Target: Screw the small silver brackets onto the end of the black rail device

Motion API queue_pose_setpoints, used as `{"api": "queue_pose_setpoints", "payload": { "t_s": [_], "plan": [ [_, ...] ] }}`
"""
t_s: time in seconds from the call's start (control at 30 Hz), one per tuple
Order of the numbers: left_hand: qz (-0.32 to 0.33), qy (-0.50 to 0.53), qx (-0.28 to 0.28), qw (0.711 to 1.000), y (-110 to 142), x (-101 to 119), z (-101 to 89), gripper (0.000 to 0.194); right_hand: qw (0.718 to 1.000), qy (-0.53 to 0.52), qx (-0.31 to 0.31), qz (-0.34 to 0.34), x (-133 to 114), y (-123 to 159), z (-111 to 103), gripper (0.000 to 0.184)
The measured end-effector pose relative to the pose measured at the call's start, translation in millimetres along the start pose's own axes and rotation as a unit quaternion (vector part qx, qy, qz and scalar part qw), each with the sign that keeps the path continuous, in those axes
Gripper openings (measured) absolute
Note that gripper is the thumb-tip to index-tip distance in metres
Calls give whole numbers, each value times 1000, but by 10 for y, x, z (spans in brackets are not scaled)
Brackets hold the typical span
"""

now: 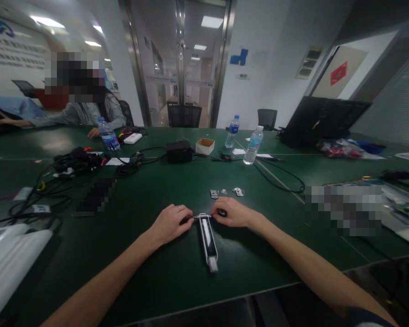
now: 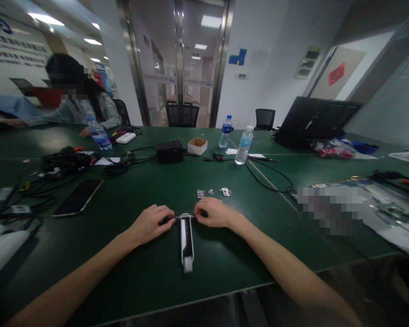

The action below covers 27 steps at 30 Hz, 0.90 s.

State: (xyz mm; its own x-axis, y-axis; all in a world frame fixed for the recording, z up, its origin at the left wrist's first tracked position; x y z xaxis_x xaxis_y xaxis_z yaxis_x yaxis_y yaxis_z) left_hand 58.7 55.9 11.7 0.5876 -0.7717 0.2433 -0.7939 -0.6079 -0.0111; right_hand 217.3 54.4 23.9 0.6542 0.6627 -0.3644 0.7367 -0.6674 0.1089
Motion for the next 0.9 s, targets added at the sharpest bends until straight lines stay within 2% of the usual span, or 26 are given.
{"api": "queue_pose_setpoints", "payload": {
  "t_s": [0.43,0.9],
  "plan": [
    [10,8,-3,1000,1,-2,8,20,1000,-3,3,-2,-2,-6,5,7],
    [21,-2,13,1000,10,12,1,13,1000,-1,8,-5,9,-6,15,7]
  ]
}}
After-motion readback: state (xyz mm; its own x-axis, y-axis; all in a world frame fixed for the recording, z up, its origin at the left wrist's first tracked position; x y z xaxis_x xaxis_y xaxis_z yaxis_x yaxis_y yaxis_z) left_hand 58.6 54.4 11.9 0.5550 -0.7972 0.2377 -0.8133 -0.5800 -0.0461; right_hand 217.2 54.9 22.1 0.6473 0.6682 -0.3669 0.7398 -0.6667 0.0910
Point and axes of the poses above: each hand's wrist, its own y-axis away from the middle knuckle, its own z-axis out of the palm, x = y × z, the point moved 7 cm from there along -y, towards the middle knuckle, and after that the axes turned 14 degrees about -x, right-handed, at the moved point
